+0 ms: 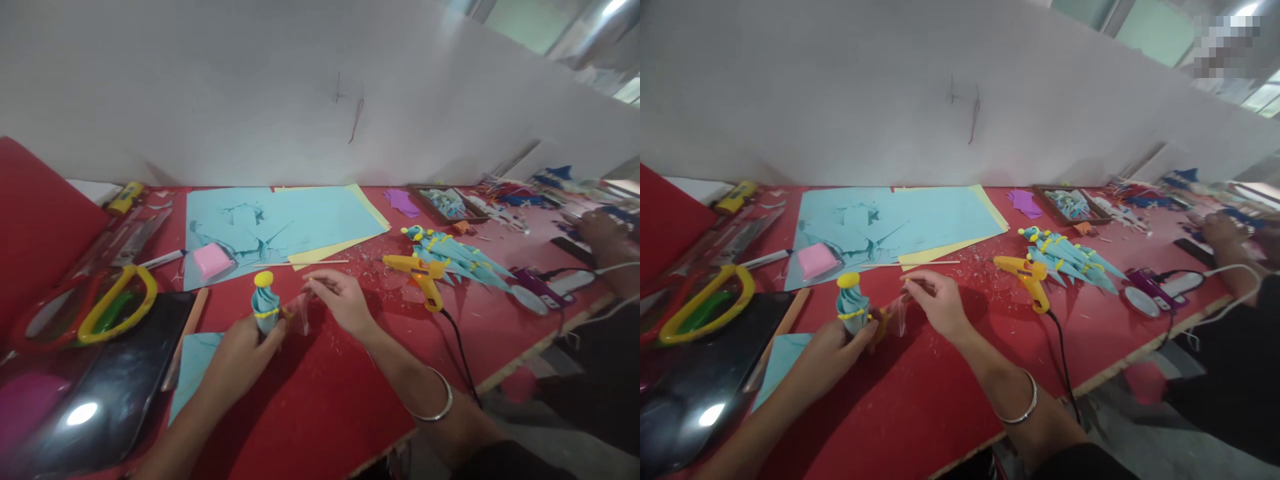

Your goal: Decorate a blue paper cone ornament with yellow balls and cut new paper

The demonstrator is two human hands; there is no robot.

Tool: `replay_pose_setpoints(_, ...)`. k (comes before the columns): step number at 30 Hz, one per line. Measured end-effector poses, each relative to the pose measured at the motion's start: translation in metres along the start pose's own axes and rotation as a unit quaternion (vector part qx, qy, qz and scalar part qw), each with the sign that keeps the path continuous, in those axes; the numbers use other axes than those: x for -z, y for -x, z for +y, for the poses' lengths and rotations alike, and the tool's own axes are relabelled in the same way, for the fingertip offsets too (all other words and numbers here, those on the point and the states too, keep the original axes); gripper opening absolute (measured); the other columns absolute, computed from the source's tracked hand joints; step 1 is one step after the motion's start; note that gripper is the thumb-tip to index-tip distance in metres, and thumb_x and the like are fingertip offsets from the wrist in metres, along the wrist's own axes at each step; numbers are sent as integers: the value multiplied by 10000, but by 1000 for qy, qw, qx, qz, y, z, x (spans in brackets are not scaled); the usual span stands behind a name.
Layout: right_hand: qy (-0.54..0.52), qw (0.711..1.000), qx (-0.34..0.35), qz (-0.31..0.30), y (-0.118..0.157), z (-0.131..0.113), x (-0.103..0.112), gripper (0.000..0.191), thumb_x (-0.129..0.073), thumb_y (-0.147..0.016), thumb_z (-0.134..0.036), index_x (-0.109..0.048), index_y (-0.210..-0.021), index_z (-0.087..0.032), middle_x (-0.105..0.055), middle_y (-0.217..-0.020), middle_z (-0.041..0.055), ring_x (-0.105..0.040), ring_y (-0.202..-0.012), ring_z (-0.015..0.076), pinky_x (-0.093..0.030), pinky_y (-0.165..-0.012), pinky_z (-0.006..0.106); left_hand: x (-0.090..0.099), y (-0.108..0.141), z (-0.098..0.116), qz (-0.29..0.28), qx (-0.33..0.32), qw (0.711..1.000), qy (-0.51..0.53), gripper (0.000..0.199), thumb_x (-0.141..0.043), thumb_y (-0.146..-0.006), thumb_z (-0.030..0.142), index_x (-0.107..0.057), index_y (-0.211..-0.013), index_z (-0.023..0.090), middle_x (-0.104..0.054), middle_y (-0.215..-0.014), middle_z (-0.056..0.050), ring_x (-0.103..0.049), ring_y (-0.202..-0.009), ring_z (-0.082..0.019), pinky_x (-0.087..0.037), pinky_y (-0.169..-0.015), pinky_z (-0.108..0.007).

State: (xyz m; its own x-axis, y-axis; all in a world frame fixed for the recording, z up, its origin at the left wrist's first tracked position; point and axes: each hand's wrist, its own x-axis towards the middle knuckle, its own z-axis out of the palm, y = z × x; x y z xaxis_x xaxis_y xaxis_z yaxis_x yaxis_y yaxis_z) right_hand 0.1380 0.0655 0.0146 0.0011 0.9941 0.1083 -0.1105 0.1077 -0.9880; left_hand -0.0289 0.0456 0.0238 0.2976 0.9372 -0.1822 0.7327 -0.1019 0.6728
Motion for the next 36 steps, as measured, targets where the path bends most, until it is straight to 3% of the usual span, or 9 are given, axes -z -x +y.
replay_pose_setpoints(8,73,997,12,16,1,-5,1,144,-561,-709,-291,-564,-616,-181,-545,-558,-24,-512,-518,86,-441,-518,218,0,1,0,8,-4,1000,-14,389,-282,-785,478,-416,-555,194,-491,-535,15,-443,-524,-140,-303,-503,-246)
replay_pose_setpoints(15,78,997,24,6,2,-6,1,160,-496,-756,-268,-621,-821,-193,-565,-640,-11,-515,-529,80,-439,-536,216,1,3,2,9,5,1000,-11,395,-285,-774,479,-409,-531,193,-458,-508,21,-418,-509,-133,-286,-496,-246)
replay_pose_setpoints(22,88,996,26,16,2,-4,2,122,-539,-736,-279,-614,-719,-184,-569,-617,-16,-519,-526,86,-434,-521,213,0,1,1,3,7,1000,-10,397,-282,-776,481,-416,-535,195,-466,-511,17,-433,-515,-142,-291,-502,-256)
replay_pose_setpoints(27,85,996,19,16,2,-1,2,109,-575,-706,-247,-636,-779,-195,-640,-733,11,-592,-628,117,-484,-621,254,1,1,2,-2,7,1000,-7,411,-277,-780,487,-434,-539,194,-520,-531,3,-476,-537,-157,-311,-528,-269)
replay_pose_setpoints(36,80,996,30,32,2,-5,2,109,-565,-718,-262,-637,-766,-194,-630,-693,6,-583,-595,106,-494,-605,251,1,1,0,7,-4,1000,-6,394,-295,-777,468,-446,-538,193,-499,-516,11,-466,-519,-150,-309,-512,-262)
